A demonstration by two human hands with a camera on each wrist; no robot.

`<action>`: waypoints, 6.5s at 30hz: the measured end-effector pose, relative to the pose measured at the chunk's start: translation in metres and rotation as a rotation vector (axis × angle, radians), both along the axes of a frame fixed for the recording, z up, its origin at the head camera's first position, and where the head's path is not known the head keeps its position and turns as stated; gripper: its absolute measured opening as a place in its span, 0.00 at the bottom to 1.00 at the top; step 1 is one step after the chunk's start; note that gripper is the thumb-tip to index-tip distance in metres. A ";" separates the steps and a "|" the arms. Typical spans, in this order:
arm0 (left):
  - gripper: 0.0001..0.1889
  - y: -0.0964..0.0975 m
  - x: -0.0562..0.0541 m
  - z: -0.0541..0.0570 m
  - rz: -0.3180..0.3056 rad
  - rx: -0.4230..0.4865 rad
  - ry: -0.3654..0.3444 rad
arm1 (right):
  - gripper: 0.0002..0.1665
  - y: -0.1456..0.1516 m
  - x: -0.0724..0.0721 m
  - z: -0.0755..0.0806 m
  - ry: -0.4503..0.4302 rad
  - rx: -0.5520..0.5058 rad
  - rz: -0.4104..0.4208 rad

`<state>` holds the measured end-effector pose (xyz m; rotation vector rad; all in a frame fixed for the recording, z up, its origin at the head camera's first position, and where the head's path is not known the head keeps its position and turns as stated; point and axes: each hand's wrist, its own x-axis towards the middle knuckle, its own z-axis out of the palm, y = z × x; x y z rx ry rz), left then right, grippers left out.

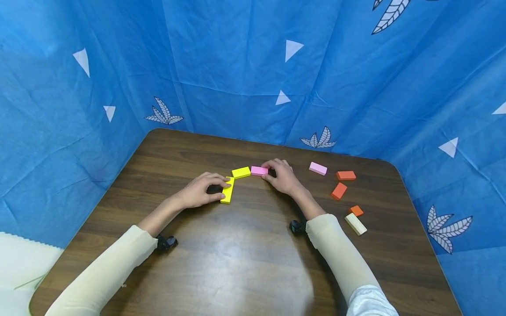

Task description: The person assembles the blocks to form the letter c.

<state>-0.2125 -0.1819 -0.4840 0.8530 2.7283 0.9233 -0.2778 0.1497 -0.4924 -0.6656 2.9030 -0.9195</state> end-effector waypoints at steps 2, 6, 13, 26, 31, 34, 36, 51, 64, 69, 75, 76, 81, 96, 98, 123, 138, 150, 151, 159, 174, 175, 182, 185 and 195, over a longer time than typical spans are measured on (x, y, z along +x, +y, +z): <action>0.20 0.000 0.000 0.000 -0.002 0.004 -0.001 | 0.20 0.000 0.000 0.000 -0.002 0.000 -0.002; 0.20 0.000 -0.001 0.000 -0.006 0.010 -0.002 | 0.20 0.001 0.000 -0.001 -0.007 -0.002 -0.008; 0.20 -0.001 0.000 -0.001 -0.007 0.012 -0.004 | 0.24 0.002 0.000 -0.002 -0.012 -0.014 -0.001; 0.20 -0.003 -0.002 -0.002 -0.009 0.010 0.005 | 0.30 0.048 0.003 0.005 -0.006 -0.085 -0.052; 0.20 -0.003 -0.002 -0.003 -0.007 0.008 -0.009 | 0.31 0.075 0.005 0.009 -0.019 -0.085 -0.141; 0.20 -0.003 -0.003 -0.004 -0.001 0.008 -0.015 | 0.30 0.090 0.005 0.010 -0.013 -0.063 -0.189; 0.20 -0.004 -0.002 -0.004 0.002 0.006 -0.012 | 0.29 0.100 0.005 0.010 -0.014 -0.044 -0.217; 0.20 -0.002 -0.003 -0.004 -0.010 0.005 0.004 | 0.31 0.164 0.011 0.015 -0.051 0.076 -0.382; 0.20 -0.002 0.001 -0.001 -0.003 -0.001 0.026 | 0.28 0.166 0.010 0.012 -0.051 0.120 -0.423; 0.20 -0.002 0.000 -0.002 -0.010 0.000 0.033 | 0.27 0.164 0.010 0.012 -0.053 0.122 -0.446; 0.20 -0.003 0.000 -0.001 -0.005 -0.004 0.030 | 0.25 0.163 0.008 0.011 -0.054 0.119 -0.445; 0.20 -0.003 0.001 -0.001 -0.004 -0.007 0.024 | 0.25 0.163 0.008 0.010 -0.053 0.119 -0.446; 0.20 -0.002 0.000 -0.001 0.001 -0.012 0.009 | 0.24 0.163 0.011 0.009 -0.040 0.116 -0.459; 0.20 -0.003 -0.001 -0.005 -0.008 -0.002 0.020 | 0.23 0.152 0.018 0.013 -0.043 0.133 -0.451; 0.20 -0.004 -0.001 -0.005 -0.008 -0.001 0.022 | 0.23 0.149 0.019 0.014 -0.046 0.123 -0.448; 0.20 -0.002 0.001 -0.002 -0.003 0.011 0.010 | 0.22 0.130 0.021 0.007 -0.065 0.070 -0.355; 0.20 -0.002 0.001 -0.002 0.002 -0.008 0.010 | 0.21 0.107 0.026 0.012 -0.101 0.040 -0.311; 0.20 -0.003 0.002 0.000 0.006 -0.006 0.004 | 0.20 0.090 0.027 0.008 -0.061 0.029 -0.277; 0.20 -0.003 0.002 0.000 0.006 -0.010 0.004 | 0.20 0.089 0.027 0.008 -0.058 0.028 -0.275; 0.20 -0.003 0.002 -0.002 -0.002 0.006 0.007 | 0.20 0.080 0.025 0.005 -0.045 0.025 -0.246; 0.20 -0.003 0.000 -0.004 0.011 -0.006 0.016 | 0.19 0.063 0.026 0.004 -0.041 0.030 -0.223; 0.20 -0.003 0.001 -0.004 0.010 -0.004 0.018 | 0.19 0.062 0.026 0.004 -0.038 0.032 -0.220; 0.19 -0.002 0.000 -0.005 0.002 0.010 0.018 | 0.20 0.057 0.027 0.005 -0.028 0.032 -0.221; 0.20 -0.002 -0.001 -0.005 0.005 0.004 0.009 | 0.21 0.055 0.027 0.004 -0.026 0.035 -0.222; 0.20 -0.003 -0.001 -0.005 0.011 -0.011 0.010 | 0.20 0.049 0.026 0.003 -0.010 0.034 -0.211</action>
